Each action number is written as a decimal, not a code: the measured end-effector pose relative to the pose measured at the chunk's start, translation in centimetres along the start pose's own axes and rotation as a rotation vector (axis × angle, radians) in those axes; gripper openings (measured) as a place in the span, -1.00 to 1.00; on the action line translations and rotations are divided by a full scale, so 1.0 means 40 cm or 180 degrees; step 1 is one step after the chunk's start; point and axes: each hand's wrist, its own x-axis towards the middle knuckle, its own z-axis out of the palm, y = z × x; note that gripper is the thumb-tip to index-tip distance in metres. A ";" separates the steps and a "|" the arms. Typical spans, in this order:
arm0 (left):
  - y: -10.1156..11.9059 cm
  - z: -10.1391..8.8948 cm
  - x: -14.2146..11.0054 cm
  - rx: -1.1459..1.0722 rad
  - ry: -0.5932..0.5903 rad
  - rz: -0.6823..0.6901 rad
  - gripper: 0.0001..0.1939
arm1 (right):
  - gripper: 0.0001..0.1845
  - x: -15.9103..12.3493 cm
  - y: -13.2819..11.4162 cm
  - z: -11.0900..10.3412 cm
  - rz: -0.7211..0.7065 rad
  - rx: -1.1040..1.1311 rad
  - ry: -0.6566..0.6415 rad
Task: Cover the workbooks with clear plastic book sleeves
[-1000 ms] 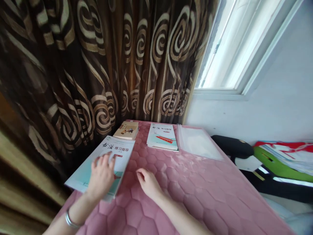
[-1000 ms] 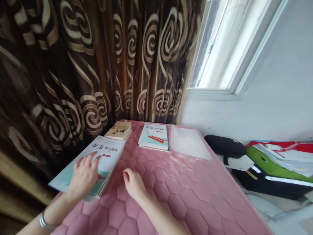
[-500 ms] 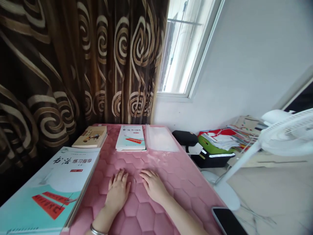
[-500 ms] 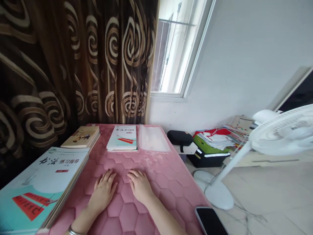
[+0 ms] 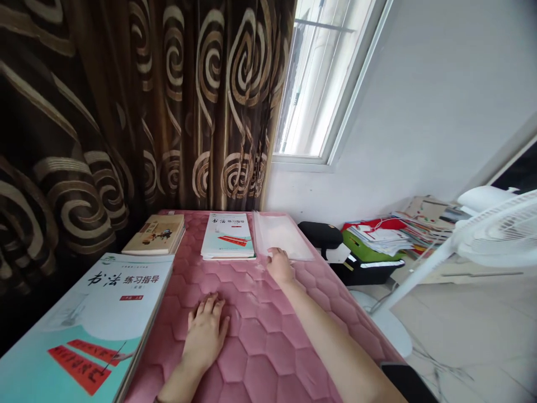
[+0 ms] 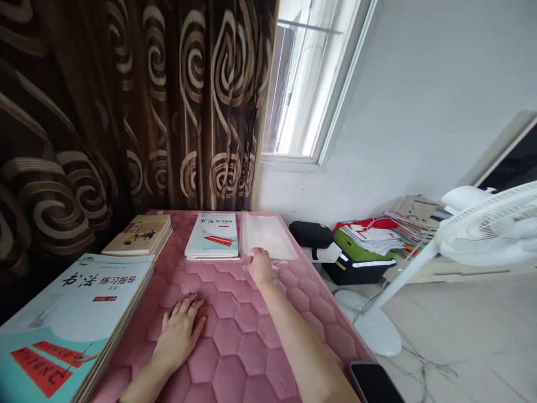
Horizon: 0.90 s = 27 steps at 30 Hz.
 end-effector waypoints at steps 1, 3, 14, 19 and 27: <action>0.001 -0.001 0.000 -0.0012 -0.0002 -0.0001 -0.61 | -0.59 0.011 0.004 0.008 0.0045 -0.0061 -0.0043; 0.002 -0.003 0.001 -0.0034 -0.0008 -0.0008 -0.62 | -0.55 0.026 0.013 0.022 0.0116 -0.0176 -0.0124; 0.002 -0.001 0.001 -0.0079 -0.0053 -0.0042 -0.62 | -0.69 0.027 0.047 0.029 0.0091 -0.0479 -0.0142; 0.006 -0.008 0.002 -0.0094 -0.0059 -0.0058 -0.62 | -0.72 -0.011 0.062 -0.030 0.0162 -0.0392 0.0128; -0.002 -0.004 0.009 -0.0237 0.0012 -0.0163 -0.63 | -0.85 -0.196 0.023 -0.169 -0.0112 -0.0108 -0.0594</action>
